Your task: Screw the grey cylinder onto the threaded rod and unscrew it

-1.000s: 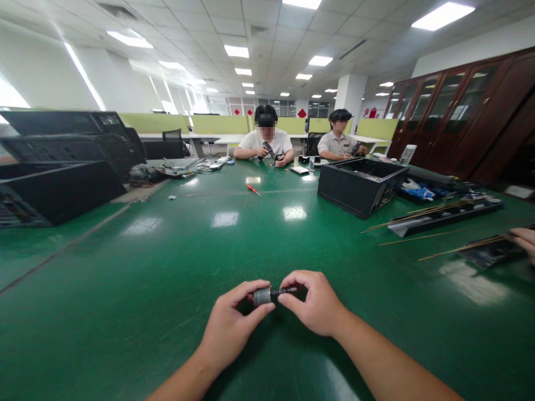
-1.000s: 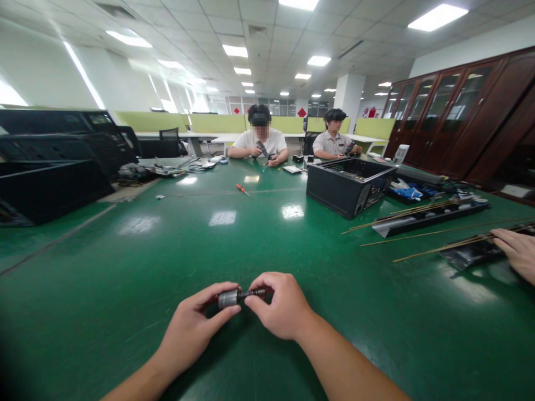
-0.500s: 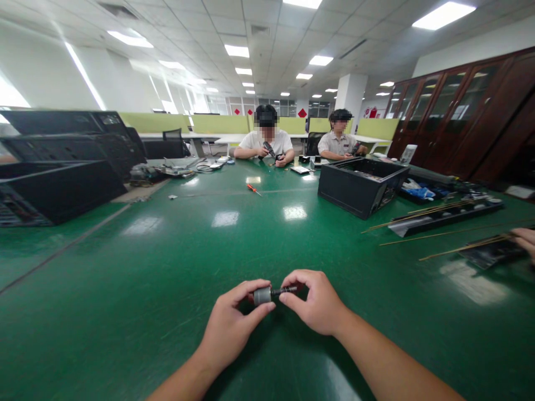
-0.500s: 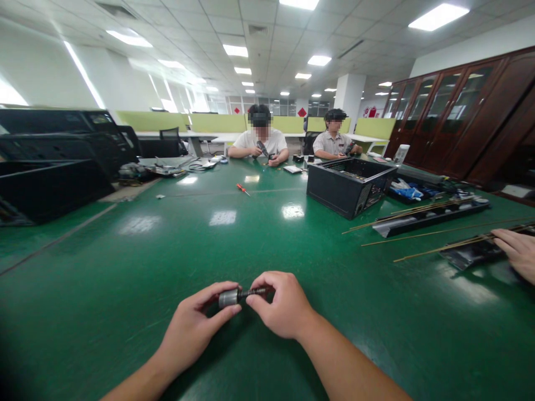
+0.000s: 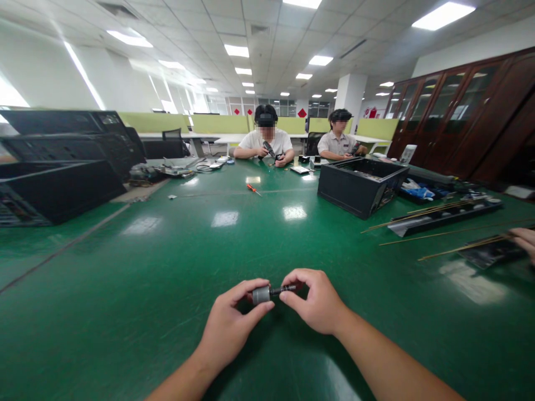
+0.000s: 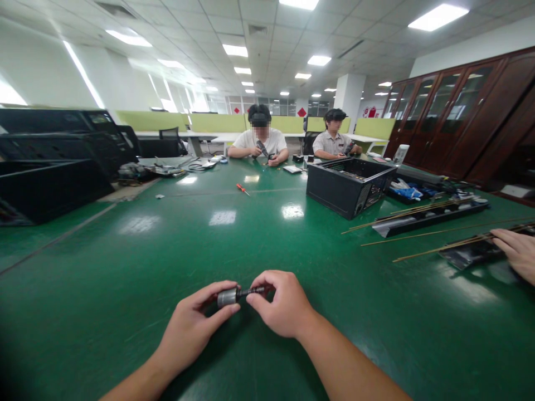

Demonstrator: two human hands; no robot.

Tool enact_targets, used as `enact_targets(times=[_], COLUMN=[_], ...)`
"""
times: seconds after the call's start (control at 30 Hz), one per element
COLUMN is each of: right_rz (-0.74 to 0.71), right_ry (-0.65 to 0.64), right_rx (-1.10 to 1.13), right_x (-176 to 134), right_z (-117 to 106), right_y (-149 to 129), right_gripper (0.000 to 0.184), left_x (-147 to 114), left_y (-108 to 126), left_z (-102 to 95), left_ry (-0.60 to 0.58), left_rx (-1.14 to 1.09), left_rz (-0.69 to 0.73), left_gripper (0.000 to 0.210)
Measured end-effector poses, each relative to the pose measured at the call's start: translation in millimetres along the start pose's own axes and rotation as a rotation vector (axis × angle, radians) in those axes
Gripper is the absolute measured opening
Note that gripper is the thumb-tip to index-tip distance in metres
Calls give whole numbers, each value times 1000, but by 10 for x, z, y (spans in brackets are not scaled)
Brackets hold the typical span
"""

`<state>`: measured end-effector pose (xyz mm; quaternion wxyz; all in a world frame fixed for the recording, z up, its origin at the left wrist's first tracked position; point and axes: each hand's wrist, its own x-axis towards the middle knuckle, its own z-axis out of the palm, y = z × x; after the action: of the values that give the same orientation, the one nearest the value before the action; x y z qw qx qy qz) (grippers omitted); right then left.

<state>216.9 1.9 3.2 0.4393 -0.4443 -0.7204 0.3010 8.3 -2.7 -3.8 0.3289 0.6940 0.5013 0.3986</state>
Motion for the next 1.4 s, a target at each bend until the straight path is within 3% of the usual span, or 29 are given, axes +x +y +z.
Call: enact_targets(times=[1.4], right_rz=[2], right_ry=[26], right_rx=[36], right_x=[9], right_z=[-25], right_y=[21], right_gripper=[2], left_x=[5], left_y=[13], left_z=[5], left_ry=[-14], left_rx=[-164], left_rz=[-82], left_gripper=[37])
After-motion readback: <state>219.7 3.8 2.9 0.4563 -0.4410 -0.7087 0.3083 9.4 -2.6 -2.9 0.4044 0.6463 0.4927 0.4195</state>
